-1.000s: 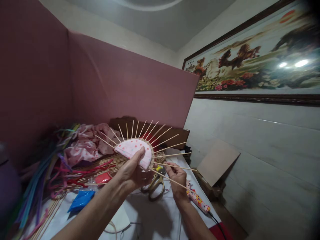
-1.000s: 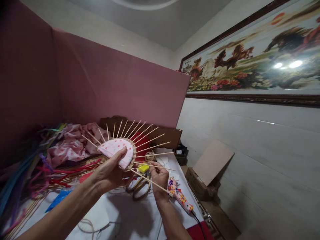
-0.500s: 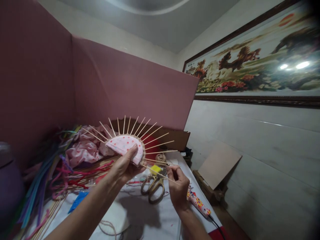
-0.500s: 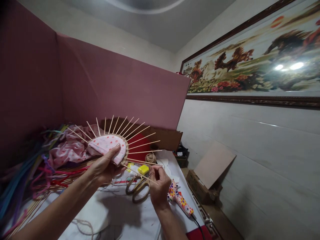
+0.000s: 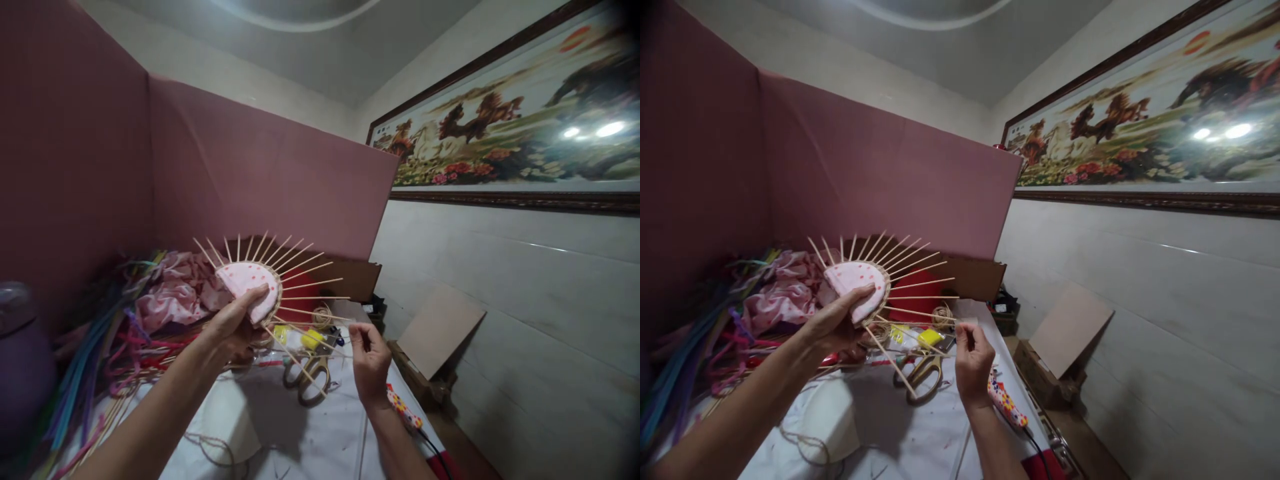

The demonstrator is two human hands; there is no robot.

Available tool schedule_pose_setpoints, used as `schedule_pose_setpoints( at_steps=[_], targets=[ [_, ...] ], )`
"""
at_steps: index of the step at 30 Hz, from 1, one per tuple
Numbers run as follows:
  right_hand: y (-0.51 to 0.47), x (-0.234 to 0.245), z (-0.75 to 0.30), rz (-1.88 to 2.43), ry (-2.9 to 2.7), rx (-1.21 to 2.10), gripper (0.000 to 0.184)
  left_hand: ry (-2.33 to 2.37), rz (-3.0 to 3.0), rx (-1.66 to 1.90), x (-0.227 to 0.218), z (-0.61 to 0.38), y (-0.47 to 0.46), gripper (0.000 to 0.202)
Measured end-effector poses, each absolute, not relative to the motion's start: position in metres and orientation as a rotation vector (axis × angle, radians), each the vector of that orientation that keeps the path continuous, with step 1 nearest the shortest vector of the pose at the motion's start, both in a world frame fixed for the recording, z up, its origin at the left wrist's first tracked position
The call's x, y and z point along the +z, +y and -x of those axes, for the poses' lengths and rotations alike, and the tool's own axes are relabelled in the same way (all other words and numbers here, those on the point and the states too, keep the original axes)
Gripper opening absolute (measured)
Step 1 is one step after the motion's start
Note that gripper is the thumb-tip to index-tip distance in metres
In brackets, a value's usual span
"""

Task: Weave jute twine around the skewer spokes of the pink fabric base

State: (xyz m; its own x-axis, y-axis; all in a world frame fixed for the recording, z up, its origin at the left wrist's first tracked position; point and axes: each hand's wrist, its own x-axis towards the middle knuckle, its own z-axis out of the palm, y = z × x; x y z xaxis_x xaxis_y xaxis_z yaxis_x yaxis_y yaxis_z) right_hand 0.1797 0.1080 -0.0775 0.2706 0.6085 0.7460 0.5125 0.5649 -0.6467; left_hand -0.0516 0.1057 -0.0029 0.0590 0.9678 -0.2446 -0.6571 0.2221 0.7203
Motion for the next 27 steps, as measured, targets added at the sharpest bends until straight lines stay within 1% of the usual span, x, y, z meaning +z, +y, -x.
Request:
schedule_pose_setpoints(
  at_steps=[3,6,12,15,27],
  targets=[
    [0.114,-0.084,-0.174,1.076,-1.427,0.237,0.025,0.815,-0.550,1.181,-0.002,0.048,0.102,0.019],
    [0.119,-0.092,-0.169,1.139,-1.462,0.253,0.027,0.784,-0.527,1.070,-0.001,0.037,0.097,0.018],
    [0.121,-0.096,-0.165,1.232,-1.479,0.285,0.028,0.730,-0.570,0.848,-0.001,0.010,0.080,0.024],
    [0.118,-0.095,-0.164,1.249,-1.495,0.280,0.029,0.709,-0.571,0.824,0.002,0.003,0.073,0.023],
    [0.118,-0.096,-0.164,1.288,-1.444,0.324,0.029,0.690,-0.685,0.770,0.001,-0.001,0.069,0.030]
  ],
)
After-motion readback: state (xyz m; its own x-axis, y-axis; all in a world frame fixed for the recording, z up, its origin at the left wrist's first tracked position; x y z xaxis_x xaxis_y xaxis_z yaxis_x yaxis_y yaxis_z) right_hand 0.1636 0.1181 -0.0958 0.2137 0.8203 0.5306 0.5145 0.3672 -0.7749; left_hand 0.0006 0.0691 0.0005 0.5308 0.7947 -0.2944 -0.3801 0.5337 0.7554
